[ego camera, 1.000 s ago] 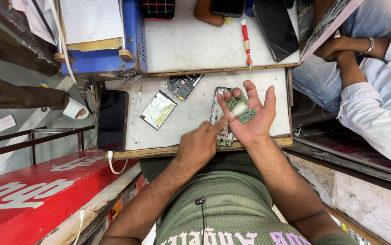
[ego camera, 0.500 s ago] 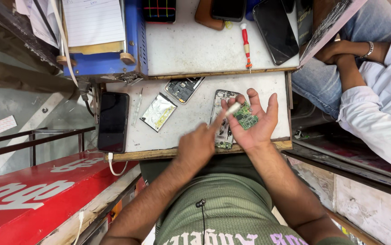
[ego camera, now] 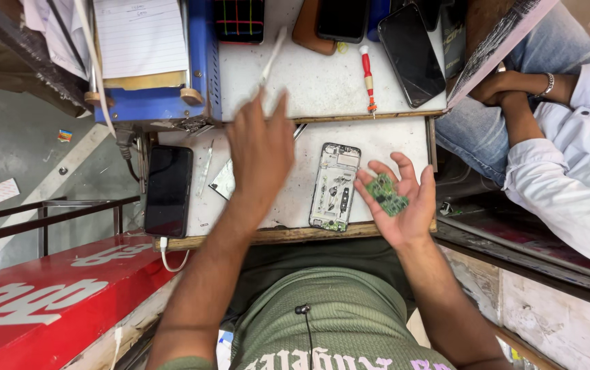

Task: The person cleans a disassembled phone motherboard with a brush, seats the board into the phone frame, connects the battery, and aligns and presses the screen assembly onto the body, pressing along the edges to close the phone.

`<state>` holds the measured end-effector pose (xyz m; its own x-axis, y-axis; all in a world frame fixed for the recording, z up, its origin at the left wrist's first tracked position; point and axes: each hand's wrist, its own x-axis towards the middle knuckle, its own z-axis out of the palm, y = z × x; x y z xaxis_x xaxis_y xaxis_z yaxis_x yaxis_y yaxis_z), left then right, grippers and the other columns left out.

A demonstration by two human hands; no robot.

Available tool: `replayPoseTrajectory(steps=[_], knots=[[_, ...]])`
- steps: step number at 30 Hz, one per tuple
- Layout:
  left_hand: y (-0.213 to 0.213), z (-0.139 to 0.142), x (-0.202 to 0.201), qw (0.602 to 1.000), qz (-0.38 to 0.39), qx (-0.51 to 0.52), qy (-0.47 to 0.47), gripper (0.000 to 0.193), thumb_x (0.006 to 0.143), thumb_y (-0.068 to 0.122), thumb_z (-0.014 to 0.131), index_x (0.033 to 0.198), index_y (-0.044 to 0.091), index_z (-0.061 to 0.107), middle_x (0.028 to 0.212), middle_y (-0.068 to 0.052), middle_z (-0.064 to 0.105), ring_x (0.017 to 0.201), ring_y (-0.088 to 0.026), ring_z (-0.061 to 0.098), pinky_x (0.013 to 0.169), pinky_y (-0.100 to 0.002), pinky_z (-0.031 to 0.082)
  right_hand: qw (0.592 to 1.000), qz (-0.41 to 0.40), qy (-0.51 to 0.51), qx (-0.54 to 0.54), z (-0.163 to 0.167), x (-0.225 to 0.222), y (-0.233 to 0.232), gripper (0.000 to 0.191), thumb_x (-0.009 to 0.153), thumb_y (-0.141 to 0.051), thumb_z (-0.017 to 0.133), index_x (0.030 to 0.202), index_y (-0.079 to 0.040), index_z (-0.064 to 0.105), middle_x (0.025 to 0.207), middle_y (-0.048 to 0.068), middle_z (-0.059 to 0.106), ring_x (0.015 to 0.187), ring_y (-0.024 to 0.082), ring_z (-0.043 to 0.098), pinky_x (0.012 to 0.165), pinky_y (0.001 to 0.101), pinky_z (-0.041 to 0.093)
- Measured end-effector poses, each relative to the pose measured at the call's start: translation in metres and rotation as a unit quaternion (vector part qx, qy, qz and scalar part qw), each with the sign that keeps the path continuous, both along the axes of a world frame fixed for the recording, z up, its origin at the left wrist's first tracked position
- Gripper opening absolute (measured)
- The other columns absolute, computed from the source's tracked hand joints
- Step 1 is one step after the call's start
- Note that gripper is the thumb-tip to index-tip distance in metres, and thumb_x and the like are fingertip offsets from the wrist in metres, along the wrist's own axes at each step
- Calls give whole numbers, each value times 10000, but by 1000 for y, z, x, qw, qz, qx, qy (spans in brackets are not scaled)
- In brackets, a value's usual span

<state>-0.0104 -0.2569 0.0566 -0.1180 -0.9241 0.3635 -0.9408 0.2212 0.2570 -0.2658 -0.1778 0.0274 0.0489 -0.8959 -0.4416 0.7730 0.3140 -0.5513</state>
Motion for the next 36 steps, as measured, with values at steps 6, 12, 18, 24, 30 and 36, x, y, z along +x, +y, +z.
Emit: replayPoseTrajectory(steps=[6,12,18,24,30,36], knots=[[127,5,-41,935,-226,159,223,562,854,219,808,1359,54,624,1328,-165,594,1186,-368,599,985,-491,514,972,200,110,-52,-2,-9,36,745,997,-719,320,1441,-124,379,1370,270,584,1261,391,614,1113,579,488],[146,2,-44,942,-216,146,213,545,867,198,821,1368,91,634,1267,-117,603,1165,-310,619,969,-458,531,949,279,102,-106,7,20,40,879,978,-761,395,1523,-76,318,1441,277,552,1287,346,583,1088,494,507],[132,5,-27,945,-210,128,217,584,844,265,835,1362,97,623,1233,-71,653,1140,-280,624,980,-419,545,937,314,106,-114,15,29,22,907,963,-768,360,1567,-100,252,1437,302,548,1323,351,580,1068,487,534],[124,0,-26,952,-221,129,166,564,819,299,831,1309,99,637,1193,-65,663,1093,-271,635,919,-411,550,938,317,102,-94,11,30,15,902,957,-763,326,1573,-112,224,1427,316,535,1297,372,587,971,500,584],[117,-16,-23,957,-143,127,219,605,887,306,825,1374,42,581,1148,-139,697,1047,-294,692,895,-427,574,953,270,118,-74,0,18,11,743,1033,-623,386,1513,-57,356,1450,286,564,1299,347,598,1028,449,577],[123,-28,-19,935,-21,222,275,565,862,213,823,1343,28,592,1046,-166,731,892,-332,733,760,-432,599,887,162,408,-145,-12,-6,17,359,1105,-188,476,1409,1,474,1421,201,582,1237,284,637,978,377,579]])
